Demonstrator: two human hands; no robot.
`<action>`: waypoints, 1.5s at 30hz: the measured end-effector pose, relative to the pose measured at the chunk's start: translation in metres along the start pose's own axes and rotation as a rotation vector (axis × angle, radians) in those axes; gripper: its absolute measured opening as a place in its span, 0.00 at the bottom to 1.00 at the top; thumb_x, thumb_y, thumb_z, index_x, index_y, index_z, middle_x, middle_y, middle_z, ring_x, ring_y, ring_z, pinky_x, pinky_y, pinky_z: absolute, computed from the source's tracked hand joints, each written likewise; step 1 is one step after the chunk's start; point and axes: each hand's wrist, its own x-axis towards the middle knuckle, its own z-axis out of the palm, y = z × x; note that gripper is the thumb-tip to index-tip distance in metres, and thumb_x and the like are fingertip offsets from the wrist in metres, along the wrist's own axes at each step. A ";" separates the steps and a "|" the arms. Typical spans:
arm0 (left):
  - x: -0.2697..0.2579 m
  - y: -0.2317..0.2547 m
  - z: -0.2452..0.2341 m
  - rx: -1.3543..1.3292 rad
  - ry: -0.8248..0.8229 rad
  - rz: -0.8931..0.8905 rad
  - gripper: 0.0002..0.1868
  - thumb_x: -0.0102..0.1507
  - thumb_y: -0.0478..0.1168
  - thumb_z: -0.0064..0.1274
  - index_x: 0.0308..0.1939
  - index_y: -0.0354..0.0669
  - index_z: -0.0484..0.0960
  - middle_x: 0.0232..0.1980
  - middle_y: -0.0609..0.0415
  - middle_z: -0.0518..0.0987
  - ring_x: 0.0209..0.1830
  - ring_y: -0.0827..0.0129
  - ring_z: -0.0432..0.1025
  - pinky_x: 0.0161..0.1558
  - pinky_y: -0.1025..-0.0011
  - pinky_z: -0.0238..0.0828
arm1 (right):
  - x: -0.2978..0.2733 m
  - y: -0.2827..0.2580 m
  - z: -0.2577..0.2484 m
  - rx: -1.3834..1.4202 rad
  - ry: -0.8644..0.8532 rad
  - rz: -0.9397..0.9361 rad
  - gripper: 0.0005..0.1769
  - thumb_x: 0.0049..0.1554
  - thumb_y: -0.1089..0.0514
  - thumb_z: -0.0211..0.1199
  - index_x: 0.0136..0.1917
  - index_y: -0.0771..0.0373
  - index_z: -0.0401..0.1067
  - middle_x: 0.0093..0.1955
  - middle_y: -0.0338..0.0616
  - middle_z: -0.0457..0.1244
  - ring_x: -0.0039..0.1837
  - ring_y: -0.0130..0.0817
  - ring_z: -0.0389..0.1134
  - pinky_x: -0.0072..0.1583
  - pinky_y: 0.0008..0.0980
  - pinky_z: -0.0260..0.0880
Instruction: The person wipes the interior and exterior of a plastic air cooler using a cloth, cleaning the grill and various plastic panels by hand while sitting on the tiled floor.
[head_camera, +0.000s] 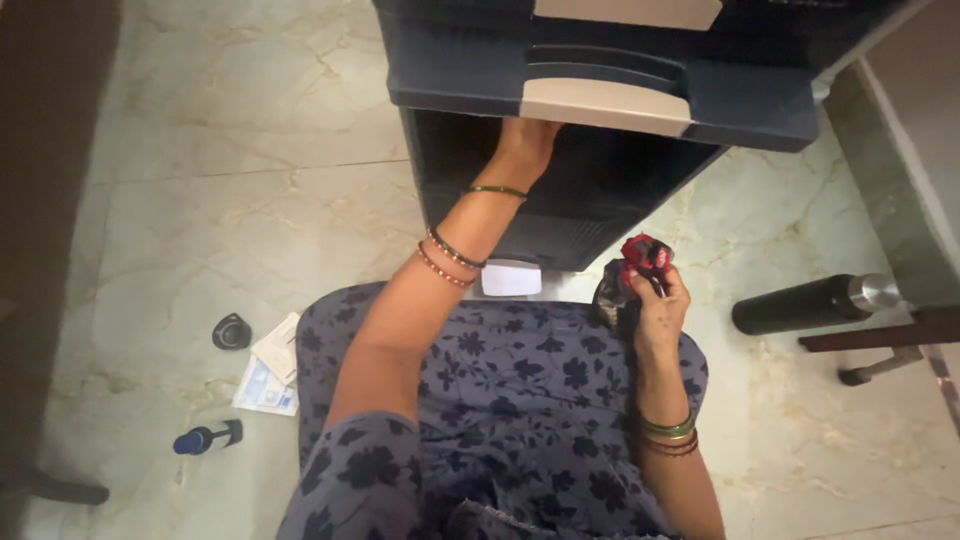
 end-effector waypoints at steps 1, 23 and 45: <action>-0.008 0.001 0.001 0.057 -0.031 0.006 0.19 0.73 0.46 0.43 0.57 0.32 0.73 0.55 0.44 0.79 0.56 0.58 0.76 0.57 0.60 0.78 | 0.000 0.001 0.000 0.006 -0.005 -0.023 0.20 0.55 0.71 0.63 0.61 0.67 0.73 0.55 0.40 0.69 0.56 0.28 0.70 0.62 0.27 0.69; -0.282 0.166 -0.434 2.007 0.428 0.218 0.32 0.61 0.55 0.60 0.66 0.47 0.73 0.63 0.41 0.75 0.63 0.45 0.68 0.63 0.50 0.64 | 0.005 0.019 -0.014 0.031 -0.053 -0.139 0.20 0.60 0.76 0.62 0.64 0.66 0.70 0.64 0.45 0.67 0.64 0.33 0.70 0.69 0.31 0.72; -0.324 0.212 -0.382 1.606 0.599 0.061 0.16 0.54 0.54 0.67 0.39 0.52 0.89 0.46 0.53 0.84 0.50 0.56 0.78 0.55 0.58 0.73 | 0.008 0.014 -0.013 -0.127 -0.045 -0.141 0.20 0.63 0.76 0.62 0.67 0.68 0.74 0.62 0.45 0.68 0.60 0.31 0.71 0.65 0.27 0.74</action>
